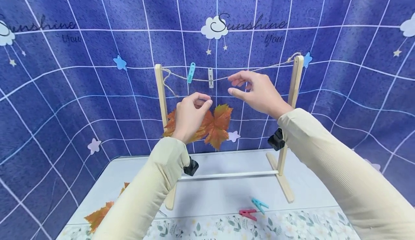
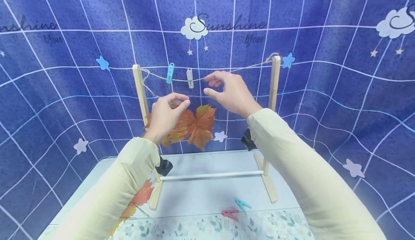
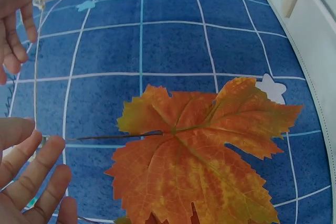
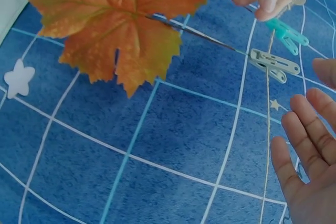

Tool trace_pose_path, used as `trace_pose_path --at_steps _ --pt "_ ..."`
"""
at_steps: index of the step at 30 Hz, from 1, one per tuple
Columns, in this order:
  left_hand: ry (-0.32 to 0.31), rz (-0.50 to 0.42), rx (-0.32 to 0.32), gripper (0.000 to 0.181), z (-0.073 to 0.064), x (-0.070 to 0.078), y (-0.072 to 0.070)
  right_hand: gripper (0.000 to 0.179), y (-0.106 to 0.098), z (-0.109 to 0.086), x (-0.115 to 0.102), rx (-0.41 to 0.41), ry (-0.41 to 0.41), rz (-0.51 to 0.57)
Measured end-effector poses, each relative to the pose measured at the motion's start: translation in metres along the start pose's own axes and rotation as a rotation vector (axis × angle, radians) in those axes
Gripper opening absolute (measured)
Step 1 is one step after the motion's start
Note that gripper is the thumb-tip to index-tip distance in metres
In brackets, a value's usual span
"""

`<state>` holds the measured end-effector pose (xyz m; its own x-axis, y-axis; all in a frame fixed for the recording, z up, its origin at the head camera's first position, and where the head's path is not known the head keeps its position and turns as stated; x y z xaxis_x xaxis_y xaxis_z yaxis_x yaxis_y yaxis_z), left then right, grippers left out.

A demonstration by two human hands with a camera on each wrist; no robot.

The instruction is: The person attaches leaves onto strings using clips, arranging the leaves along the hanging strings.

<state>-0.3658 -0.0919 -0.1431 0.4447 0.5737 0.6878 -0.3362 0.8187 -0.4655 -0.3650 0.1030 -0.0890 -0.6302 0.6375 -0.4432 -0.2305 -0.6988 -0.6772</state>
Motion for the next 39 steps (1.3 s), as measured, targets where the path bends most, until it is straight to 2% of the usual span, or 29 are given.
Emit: trace_pose_path --at_steps 4,9,16,23,31,39 --pt "0.010 -0.013 -0.020 0.020 -0.006 0.001 0.000 0.033 0.004 -0.009 0.004 0.002 -0.010 0.043" --pt "0.026 -0.008 -0.068 0.019 -0.015 0.000 0.002 0.033 0.009 -0.020 0.017 -0.007 0.026 0.073" --pt "0.022 0.020 -0.074 0.018 -0.028 -0.014 -0.006 0.032 0.017 -0.036 0.036 -0.039 0.077 0.111" --pt "0.003 0.092 -0.082 0.018 -0.043 -0.035 -0.015 0.033 0.022 -0.055 0.053 -0.041 0.115 0.123" --pt "-0.045 0.088 -0.102 0.020 -0.060 -0.061 -0.020 0.032 0.023 -0.078 0.070 -0.044 0.146 0.150" --pt "-0.087 0.134 -0.097 0.020 -0.080 -0.091 -0.030 0.033 0.029 -0.096 0.083 -0.050 0.162 0.166"
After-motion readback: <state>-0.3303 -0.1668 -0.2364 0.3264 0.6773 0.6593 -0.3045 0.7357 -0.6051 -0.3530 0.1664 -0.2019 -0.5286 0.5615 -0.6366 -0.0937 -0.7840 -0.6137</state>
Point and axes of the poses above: each hand's wrist, its own z-axis towards the middle knuckle, its own y-axis out of the palm, x = y × z, the point moved 5 cm from there along z, towards the middle knuckle
